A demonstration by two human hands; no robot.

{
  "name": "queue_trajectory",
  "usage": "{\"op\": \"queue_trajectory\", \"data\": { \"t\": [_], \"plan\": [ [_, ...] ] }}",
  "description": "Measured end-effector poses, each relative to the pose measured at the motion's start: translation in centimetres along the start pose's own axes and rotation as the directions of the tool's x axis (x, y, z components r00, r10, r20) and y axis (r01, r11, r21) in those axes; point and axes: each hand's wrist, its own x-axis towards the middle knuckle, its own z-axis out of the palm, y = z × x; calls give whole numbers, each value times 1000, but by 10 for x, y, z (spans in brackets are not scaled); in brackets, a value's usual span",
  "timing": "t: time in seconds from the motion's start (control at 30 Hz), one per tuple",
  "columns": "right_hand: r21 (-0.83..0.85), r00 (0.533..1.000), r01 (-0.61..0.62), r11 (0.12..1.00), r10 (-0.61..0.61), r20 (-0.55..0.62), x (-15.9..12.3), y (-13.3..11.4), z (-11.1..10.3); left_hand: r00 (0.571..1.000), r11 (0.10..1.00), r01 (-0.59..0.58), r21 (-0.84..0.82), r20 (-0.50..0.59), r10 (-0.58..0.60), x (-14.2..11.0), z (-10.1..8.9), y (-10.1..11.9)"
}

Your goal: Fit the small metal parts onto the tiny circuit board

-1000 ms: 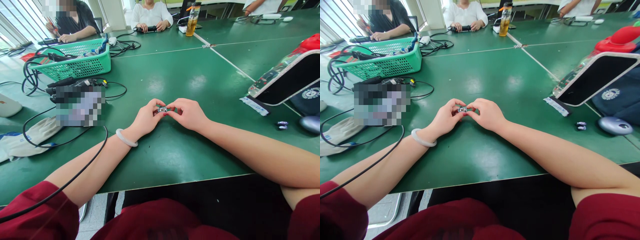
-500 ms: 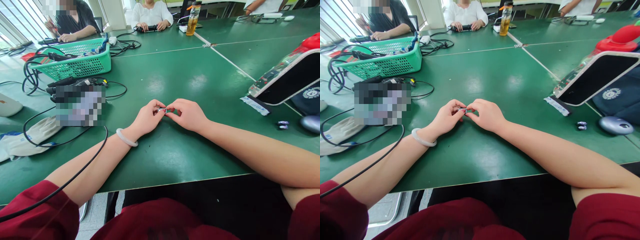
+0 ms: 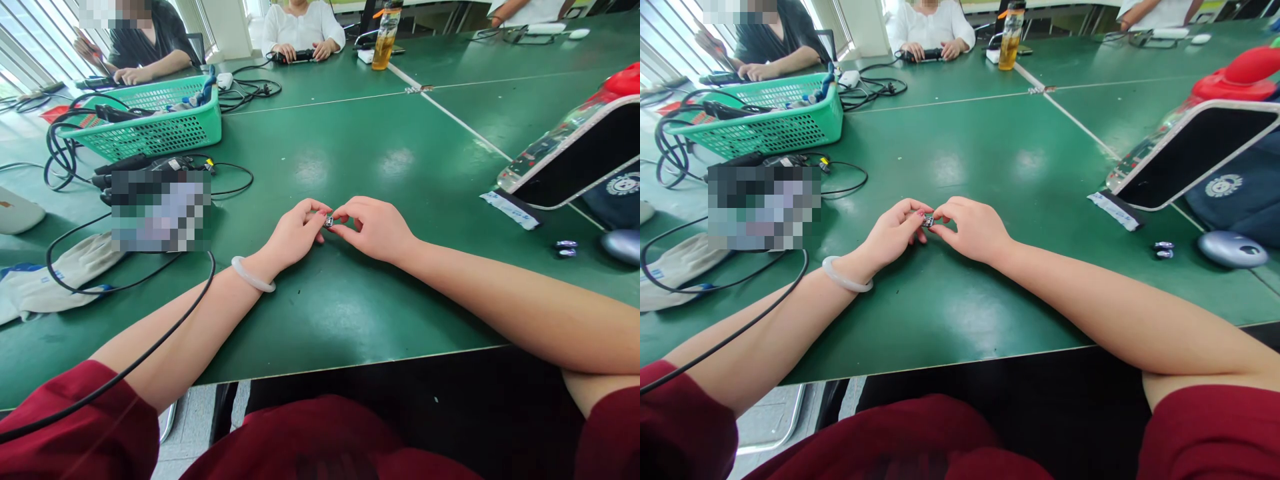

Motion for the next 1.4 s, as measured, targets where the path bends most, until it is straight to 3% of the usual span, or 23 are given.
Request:
{"op": "queue_trajectory", "data": {
  "t": [0.23,0.5,0.9,0.97,1.03,1.13,1.2,1.27,1.4],
  "plan": [
    [-4,1000,-7,1000,7,2,0,-1,0,995,988,95,-125,-28,-99,2,3,4],
    [-16,1000,22,1000,-23,-4,-2,-4,0,961,895,276,-350,70,-269,-6,5,17],
    [-80,998,52,995,-49,43,-2,-7,0,942,817,336,-468,155,-299,-4,2,13],
    [-96,997,60,994,-55,51,-2,-6,0,946,842,325,-431,141,-292,-2,1,10],
    [-112,997,62,992,-57,49,-2,-6,0,966,917,257,-305,59,-251,1,-4,6],
    [-125,998,47,991,-43,40,-1,-4,0,983,985,95,144,-171,-70,6,-22,0],
    [-122,999,31,992,-27,34,0,-3,-1,954,850,113,515,-297,53,8,-42,-2],
    [-116,1000,18,993,-15,27,0,-2,-2,926,641,230,732,-367,87,9,-64,-1],
    [-113,1000,13,994,-11,14,1,1,-3,858,305,496,813,-513,-27,12,-98,0]
  ]
}}
